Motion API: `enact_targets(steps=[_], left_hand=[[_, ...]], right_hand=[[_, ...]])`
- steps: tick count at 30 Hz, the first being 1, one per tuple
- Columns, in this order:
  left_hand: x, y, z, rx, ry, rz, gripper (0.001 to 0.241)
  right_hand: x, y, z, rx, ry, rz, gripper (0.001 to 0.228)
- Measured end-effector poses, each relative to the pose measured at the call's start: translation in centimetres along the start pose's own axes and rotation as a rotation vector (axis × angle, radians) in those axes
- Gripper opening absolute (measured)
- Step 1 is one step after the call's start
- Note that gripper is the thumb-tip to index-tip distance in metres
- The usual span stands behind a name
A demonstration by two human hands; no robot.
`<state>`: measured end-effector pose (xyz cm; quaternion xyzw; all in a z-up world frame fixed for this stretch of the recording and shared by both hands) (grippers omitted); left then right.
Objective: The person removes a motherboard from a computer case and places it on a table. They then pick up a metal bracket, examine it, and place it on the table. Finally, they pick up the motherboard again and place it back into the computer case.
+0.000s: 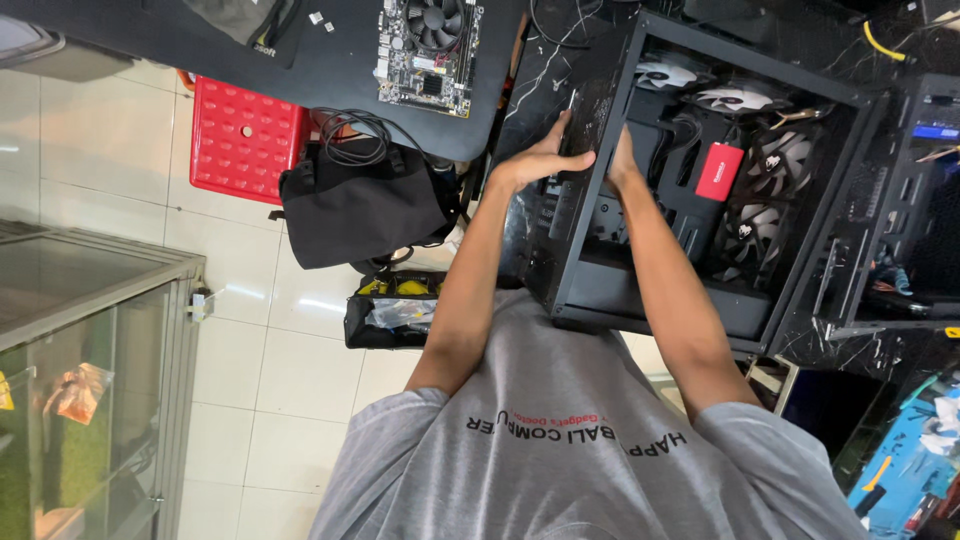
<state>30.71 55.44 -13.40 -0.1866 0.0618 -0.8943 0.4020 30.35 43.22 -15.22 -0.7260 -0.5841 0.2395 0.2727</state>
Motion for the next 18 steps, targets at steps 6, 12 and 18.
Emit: enact_targets(steps=[6,12,18], left_hand=[[0.7,1.3,1.6,0.026,-0.147,-0.016,0.126],[0.4,2.1,2.3,0.029,-0.276,0.144,0.122],[-0.3,3.2,3.6,0.169,-0.463,0.248,0.11]], right_hand=[[0.4,0.4,-0.2,-0.018,0.062,-0.042,0.051],[0.9,1.4,-0.2,-0.033,0.13,-0.085,0.051],[0.7,3.6,-1.1,-0.07,0.194,-0.136,0.052]])
Point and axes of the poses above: each hand's wrist, its own y-axis towards the middle knuckle, its own x-axis out of the palm, z = x × y, the point moved 8 cm from there along y, towards the middle knuckle, and after that the axes turned 9 degrees about x, right-handed, at the moved point
